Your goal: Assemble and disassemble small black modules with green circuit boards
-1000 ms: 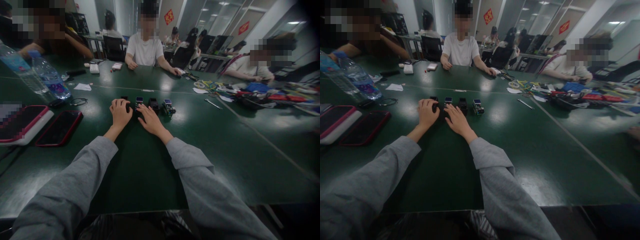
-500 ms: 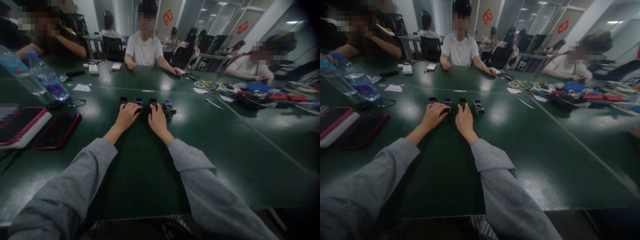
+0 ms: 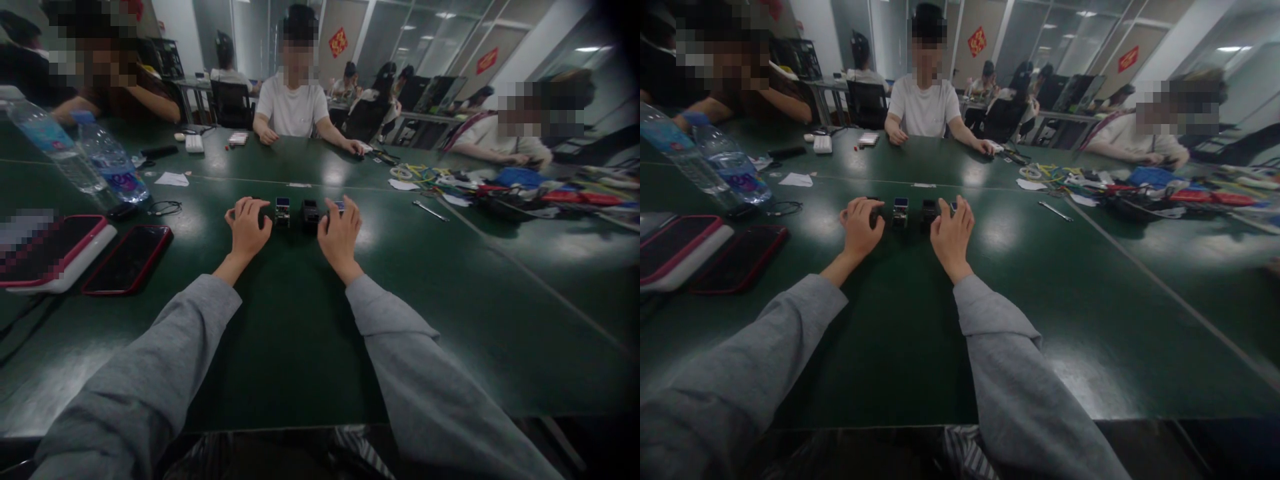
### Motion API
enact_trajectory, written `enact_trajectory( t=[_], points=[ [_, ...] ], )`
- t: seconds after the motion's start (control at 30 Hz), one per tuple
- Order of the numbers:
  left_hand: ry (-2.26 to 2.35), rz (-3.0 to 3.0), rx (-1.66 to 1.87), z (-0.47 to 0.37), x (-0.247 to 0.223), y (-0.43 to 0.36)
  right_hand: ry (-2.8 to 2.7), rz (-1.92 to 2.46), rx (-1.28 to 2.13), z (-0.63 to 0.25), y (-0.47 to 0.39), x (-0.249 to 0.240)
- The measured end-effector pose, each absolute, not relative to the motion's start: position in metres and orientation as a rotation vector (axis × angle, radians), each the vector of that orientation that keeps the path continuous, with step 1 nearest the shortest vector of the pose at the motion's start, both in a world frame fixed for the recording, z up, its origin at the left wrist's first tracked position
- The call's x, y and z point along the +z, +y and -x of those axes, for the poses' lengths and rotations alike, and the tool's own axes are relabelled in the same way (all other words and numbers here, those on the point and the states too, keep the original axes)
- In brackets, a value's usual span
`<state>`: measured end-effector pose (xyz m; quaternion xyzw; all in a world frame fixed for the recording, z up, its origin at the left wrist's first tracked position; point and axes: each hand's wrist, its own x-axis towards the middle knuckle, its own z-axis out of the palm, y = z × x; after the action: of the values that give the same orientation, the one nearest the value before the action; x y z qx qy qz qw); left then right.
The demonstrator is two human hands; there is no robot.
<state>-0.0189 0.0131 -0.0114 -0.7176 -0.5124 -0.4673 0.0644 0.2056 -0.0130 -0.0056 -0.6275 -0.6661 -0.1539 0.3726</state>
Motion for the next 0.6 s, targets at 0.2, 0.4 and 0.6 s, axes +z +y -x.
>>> enact_trajectory(
  t=[0.2,0.4,0.6],
  points=[
    [-1.8,2.095,-1.602,0.028,-0.027,0.037,-1.665,1.713,-0.204,-0.243,0.005,-0.027],
    [-1.673,2.167,-1.659,0.033,-0.032,0.049,-1.719,1.655,-0.182,-0.241,0.012,-0.037],
    [-1.57,2.197,-1.519,0.028,-0.02,0.032,-1.675,1.646,-0.281,-0.237,0.006,-0.024]
  ],
)
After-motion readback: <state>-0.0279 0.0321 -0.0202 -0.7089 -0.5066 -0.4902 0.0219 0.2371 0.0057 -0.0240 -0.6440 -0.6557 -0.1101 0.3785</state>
